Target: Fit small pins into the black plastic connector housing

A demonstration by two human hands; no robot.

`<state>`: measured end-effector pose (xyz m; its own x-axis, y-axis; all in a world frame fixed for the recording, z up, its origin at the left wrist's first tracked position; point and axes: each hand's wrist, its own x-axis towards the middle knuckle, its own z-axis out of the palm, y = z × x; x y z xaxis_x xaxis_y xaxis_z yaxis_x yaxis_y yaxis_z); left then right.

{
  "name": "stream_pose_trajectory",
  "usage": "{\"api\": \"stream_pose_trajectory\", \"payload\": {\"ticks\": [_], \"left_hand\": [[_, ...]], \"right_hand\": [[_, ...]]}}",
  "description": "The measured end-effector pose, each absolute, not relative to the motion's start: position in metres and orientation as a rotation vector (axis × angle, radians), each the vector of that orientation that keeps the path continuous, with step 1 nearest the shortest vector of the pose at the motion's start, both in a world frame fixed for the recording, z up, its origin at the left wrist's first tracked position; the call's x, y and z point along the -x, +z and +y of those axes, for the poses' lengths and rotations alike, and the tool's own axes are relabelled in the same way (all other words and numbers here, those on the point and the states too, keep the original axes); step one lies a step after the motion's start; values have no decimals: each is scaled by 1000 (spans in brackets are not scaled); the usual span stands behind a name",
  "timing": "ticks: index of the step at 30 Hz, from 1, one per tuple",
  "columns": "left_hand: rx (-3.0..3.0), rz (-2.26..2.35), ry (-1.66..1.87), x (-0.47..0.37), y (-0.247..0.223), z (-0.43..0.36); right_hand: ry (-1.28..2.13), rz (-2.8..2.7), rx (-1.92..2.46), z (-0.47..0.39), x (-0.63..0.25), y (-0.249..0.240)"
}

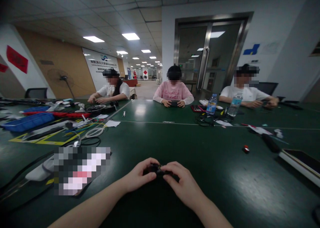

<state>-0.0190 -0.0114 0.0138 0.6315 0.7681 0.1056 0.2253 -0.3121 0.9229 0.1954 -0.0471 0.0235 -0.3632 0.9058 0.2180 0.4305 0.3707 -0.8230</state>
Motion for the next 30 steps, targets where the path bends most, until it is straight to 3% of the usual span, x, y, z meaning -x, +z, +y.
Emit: {"api": "stream_pose_trajectory", "payload": {"ticks": [30], "left_hand": [[-1801,827,684,17,14,-14]], "right_hand": [[897,-1969,1205,-48,-194,26]]}}
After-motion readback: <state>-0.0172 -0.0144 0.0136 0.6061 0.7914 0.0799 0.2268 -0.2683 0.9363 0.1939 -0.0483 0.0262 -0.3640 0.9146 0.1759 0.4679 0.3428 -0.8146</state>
